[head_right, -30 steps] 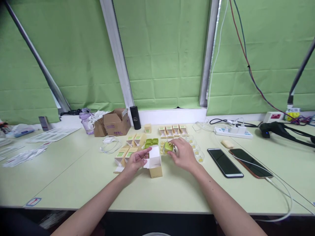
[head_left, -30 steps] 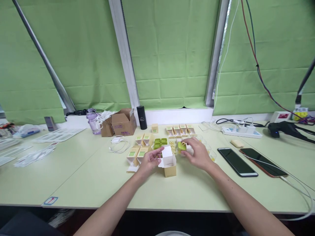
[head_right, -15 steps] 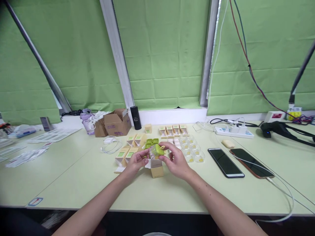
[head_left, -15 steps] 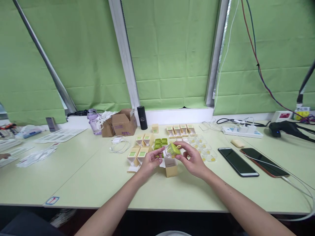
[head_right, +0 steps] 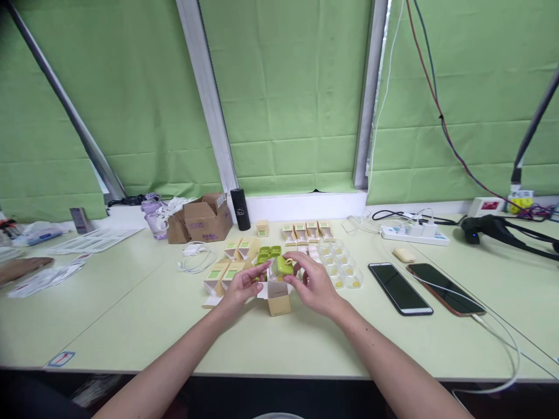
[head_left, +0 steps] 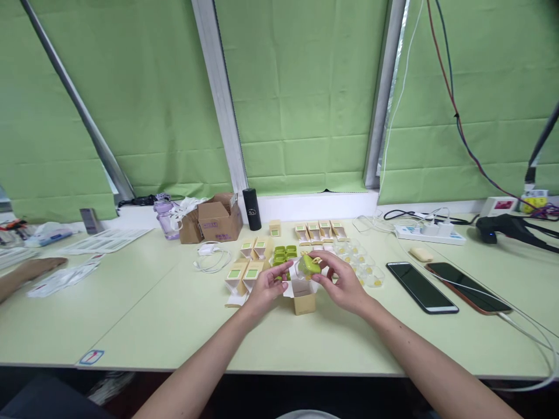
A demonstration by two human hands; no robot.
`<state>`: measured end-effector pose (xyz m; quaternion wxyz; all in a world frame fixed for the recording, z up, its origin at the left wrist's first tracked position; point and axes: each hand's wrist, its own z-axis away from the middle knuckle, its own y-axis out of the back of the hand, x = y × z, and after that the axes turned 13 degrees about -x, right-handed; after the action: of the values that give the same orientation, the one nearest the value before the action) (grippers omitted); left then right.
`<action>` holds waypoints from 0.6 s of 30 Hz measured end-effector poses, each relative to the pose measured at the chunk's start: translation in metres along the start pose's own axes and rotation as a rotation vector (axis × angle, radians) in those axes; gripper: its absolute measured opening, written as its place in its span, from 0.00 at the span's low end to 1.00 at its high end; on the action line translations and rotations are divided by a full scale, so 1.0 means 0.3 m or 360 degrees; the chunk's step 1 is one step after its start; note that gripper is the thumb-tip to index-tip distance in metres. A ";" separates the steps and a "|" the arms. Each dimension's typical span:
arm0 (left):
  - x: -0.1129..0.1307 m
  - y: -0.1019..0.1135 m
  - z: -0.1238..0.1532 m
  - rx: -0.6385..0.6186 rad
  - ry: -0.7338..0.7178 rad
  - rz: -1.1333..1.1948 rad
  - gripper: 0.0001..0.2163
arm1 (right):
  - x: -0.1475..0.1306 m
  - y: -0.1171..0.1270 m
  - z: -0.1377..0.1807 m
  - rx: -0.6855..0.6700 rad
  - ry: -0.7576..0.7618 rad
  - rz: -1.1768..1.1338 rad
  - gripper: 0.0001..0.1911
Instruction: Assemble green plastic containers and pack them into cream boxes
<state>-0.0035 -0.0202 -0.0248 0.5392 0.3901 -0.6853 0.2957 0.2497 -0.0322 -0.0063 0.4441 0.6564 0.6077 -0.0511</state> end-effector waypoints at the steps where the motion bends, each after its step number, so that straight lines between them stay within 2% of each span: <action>1: 0.003 -0.001 0.000 -0.0002 -0.0007 -0.0004 0.32 | 0.003 0.001 0.000 -0.0008 -0.0004 0.0013 0.20; 8: 0.000 0.000 0.000 -0.0005 -0.0007 0.0018 0.32 | 0.019 0.002 0.007 -0.0047 0.0028 0.0207 0.19; 18: 0.003 -0.003 0.001 0.0000 0.0003 0.0018 0.32 | 0.012 0.001 0.011 -0.0217 0.0098 0.0386 0.20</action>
<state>-0.0031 -0.0210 -0.0241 0.5381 0.3859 -0.6871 0.2990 0.2525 -0.0317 -0.0103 0.4718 0.6946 0.5393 0.0644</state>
